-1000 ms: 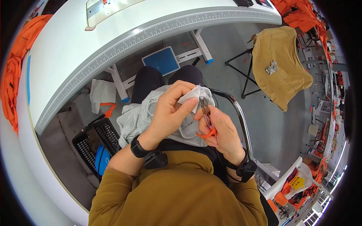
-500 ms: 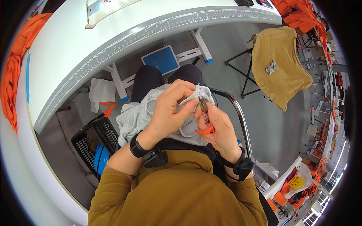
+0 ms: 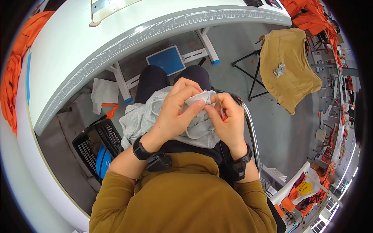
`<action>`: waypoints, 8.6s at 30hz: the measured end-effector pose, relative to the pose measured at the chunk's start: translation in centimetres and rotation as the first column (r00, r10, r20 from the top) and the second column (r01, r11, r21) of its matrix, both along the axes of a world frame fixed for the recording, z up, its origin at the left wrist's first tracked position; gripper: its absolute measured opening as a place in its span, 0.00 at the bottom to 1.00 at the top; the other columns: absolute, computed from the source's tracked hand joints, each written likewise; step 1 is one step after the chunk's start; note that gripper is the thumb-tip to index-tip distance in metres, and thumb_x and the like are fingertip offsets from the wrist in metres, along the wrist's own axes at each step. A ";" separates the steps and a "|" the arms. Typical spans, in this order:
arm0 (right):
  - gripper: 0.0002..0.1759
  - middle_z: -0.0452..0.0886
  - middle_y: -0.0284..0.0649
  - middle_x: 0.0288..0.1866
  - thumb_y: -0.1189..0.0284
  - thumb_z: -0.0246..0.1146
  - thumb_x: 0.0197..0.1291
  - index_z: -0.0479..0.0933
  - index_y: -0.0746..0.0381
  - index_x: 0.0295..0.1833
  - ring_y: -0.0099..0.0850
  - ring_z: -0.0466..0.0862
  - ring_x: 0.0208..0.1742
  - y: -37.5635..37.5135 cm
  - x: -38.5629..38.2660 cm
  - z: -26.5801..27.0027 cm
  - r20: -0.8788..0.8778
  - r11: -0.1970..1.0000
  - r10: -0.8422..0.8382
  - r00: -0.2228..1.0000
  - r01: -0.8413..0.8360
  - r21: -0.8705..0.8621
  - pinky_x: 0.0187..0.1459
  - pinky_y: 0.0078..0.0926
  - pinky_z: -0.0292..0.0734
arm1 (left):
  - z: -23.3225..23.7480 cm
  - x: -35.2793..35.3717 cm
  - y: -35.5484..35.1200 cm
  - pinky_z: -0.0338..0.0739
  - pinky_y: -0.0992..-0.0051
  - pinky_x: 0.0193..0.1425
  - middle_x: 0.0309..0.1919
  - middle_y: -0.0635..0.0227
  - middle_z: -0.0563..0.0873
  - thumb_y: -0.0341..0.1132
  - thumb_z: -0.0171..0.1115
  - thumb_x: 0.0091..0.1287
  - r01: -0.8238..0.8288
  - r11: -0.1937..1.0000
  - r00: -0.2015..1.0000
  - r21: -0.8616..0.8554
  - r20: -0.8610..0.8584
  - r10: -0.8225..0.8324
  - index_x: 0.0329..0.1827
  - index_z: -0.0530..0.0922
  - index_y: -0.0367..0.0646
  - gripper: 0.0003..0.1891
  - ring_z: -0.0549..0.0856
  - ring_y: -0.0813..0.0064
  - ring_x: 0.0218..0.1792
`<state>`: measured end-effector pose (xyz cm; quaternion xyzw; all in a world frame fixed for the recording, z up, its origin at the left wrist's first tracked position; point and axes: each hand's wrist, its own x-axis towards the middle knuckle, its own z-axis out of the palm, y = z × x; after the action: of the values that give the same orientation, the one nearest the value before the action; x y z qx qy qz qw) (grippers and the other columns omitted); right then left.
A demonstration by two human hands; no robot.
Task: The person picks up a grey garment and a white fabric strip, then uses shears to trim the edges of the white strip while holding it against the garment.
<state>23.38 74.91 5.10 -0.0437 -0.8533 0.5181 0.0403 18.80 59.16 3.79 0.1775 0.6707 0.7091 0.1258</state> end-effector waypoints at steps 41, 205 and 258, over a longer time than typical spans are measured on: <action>0.11 0.74 0.36 0.22 0.73 0.72 0.43 0.77 0.63 0.31 0.30 0.74 0.20 2.1 -1.0 4.2 -0.107 0.837 0.337 0.936 -0.245 0.490 0.22 0.22 0.66 | 0.4 -1.4 -0.4 0.60 0.76 0.26 0.20 0.72 0.66 0.37 0.51 0.70 0.116 0.993 0.986 -0.031 0.123 -0.111 0.31 0.64 0.39 0.12 0.62 0.83 0.24; 0.09 0.70 0.36 0.32 0.82 0.64 0.45 0.77 0.60 0.34 0.31 0.74 0.27 2.5 0.1 -0.2 -0.381 0.943 0.331 0.863 -0.319 0.096 0.28 0.23 0.70 | 1.3 0.5 -1.2 0.69 0.77 0.29 0.23 0.63 0.79 0.26 0.63 0.50 0.172 0.908 0.945 -0.382 -0.195 -0.261 0.30 0.79 0.37 0.05 0.78 0.70 0.23; 0.11 0.72 0.39 0.31 0.85 0.60 0.43 0.73 0.62 0.34 0.38 0.76 0.30 1.4 0.9 -2.4 -0.409 0.971 0.232 0.882 -0.234 0.046 0.30 0.28 0.71 | 1.7 0.6 -0.4 0.74 0.73 0.33 0.26 0.59 0.81 0.23 0.61 0.48 0.017 0.895 0.904 -0.445 -0.375 -0.204 0.32 0.78 0.36 0.07 0.82 0.62 0.28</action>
<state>24.27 76.35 2.66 0.1692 -0.8234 0.5186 0.1566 19.37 58.71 5.45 0.3293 0.8106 0.4807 0.0587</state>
